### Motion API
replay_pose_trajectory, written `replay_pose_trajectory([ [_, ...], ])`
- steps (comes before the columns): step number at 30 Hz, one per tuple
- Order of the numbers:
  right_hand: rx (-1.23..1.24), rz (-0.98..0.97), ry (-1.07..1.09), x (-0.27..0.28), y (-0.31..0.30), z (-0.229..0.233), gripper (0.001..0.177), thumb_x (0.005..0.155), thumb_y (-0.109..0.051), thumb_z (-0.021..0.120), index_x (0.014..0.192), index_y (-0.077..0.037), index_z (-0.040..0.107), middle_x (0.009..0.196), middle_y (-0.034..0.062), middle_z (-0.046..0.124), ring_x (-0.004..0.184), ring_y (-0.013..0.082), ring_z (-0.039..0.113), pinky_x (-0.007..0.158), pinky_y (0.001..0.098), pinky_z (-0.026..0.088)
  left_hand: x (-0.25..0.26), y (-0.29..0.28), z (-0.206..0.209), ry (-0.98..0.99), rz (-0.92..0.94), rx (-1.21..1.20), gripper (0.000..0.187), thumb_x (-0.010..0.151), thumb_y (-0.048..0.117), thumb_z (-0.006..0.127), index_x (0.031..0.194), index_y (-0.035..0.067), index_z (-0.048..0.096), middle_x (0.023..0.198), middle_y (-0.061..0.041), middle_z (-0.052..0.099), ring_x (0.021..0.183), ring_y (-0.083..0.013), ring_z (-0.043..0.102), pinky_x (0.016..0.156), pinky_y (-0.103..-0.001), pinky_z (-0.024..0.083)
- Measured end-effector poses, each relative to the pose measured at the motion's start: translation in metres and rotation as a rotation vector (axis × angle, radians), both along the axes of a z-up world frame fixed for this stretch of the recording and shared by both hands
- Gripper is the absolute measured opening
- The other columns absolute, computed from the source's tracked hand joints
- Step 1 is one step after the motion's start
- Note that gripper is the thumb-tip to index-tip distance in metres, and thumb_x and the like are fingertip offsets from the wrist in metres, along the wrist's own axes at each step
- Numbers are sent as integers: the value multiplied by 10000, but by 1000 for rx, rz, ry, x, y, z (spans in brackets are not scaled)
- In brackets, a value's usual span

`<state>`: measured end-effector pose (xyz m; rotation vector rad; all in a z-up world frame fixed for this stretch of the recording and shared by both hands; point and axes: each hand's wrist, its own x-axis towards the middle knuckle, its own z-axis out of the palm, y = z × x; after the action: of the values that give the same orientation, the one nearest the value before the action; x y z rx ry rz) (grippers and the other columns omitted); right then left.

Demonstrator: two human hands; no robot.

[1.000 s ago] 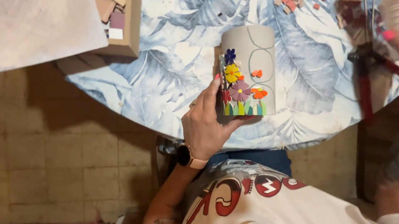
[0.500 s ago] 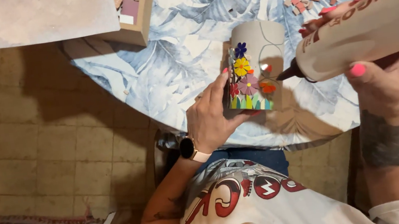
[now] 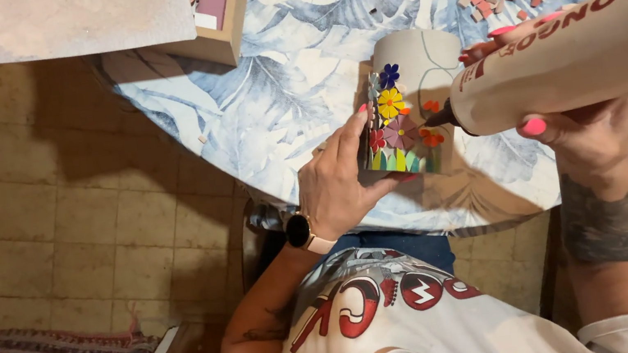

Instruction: Decorating a cylindrical vase by gluing small mosaic flower pieces onto its surface

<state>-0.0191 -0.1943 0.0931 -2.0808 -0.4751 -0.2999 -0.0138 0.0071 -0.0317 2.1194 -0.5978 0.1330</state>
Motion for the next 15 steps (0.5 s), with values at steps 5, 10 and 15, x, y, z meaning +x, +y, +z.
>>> replay_pose_trajectory([
  [5,92,-50,1,-7,0,-2,677,689,-138,527,1233,125,222,1132,341,385,1070,461,444,980,612,450,0,-1,0,12,0,-11,848,595,448,732,1250,84,334,1169,-86,524,1000,-233,559,718,-365,478],
  [10,-64,-54,-61,-10,-22,-19,719,686,-160,549,1254,37,156,1167,307,338,1094,420,397,993,568,378,0,-1,-2,8,1,-5,832,606,432,722,1255,85,332,1164,-88,527,981,-240,567,712,-372,476],
  [15,121,-41,103,-12,-17,-13,617,656,103,506,1197,163,216,1129,352,376,1076,492,435,942,601,434,0,-1,-1,15,0,5,832,602,424,724,1252,84,331,1174,-86,521,978,-242,567,717,-373,476],
])
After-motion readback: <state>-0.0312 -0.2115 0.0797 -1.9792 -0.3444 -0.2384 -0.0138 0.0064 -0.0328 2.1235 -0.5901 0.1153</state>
